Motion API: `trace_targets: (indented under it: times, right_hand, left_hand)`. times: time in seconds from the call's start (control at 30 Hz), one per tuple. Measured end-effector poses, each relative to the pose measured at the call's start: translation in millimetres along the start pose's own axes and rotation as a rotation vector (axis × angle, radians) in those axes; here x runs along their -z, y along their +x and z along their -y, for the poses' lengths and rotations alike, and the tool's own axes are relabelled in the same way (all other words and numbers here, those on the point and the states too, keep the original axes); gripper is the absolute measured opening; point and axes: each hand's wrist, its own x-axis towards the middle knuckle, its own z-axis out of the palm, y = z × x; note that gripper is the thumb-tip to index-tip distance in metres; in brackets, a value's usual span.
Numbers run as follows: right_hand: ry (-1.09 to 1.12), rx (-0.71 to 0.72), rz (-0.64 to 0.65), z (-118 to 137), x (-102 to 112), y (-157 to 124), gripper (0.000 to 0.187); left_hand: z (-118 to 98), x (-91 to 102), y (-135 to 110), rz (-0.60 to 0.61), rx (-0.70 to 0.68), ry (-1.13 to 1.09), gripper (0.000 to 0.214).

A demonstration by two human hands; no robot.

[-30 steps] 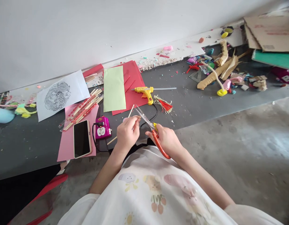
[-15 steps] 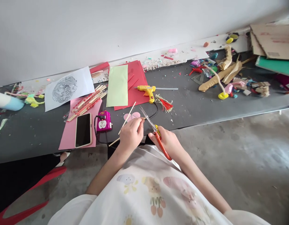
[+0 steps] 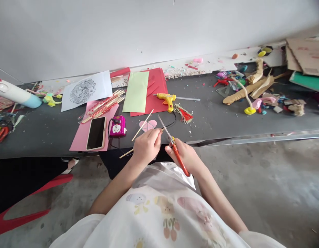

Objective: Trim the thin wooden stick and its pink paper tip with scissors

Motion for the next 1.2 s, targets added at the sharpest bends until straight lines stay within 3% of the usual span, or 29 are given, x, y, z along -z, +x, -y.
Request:
trace_targets:
  times: [0.4,0.93,1.2]
  right_hand:
    - [-0.083,-0.102,-0.073,7.5,-4.2,4.8,0.044]
    - [-0.145,-0.111,-0.068,13.7,-4.4,5.4,0.039]
    - [-0.101,0.003,-0.058,12.9,0.2,10.7,0.040]
  left_hand:
    - [8.3,-1.9,-5.8,0.029,0.013,0.019,0.013]
    - [20.1,-2.0,-8.2,-0.001,0.005,-0.032,0.013]
    - [21.1,-0.3,2.7,-0.040,-0.015,-0.051,0.012]
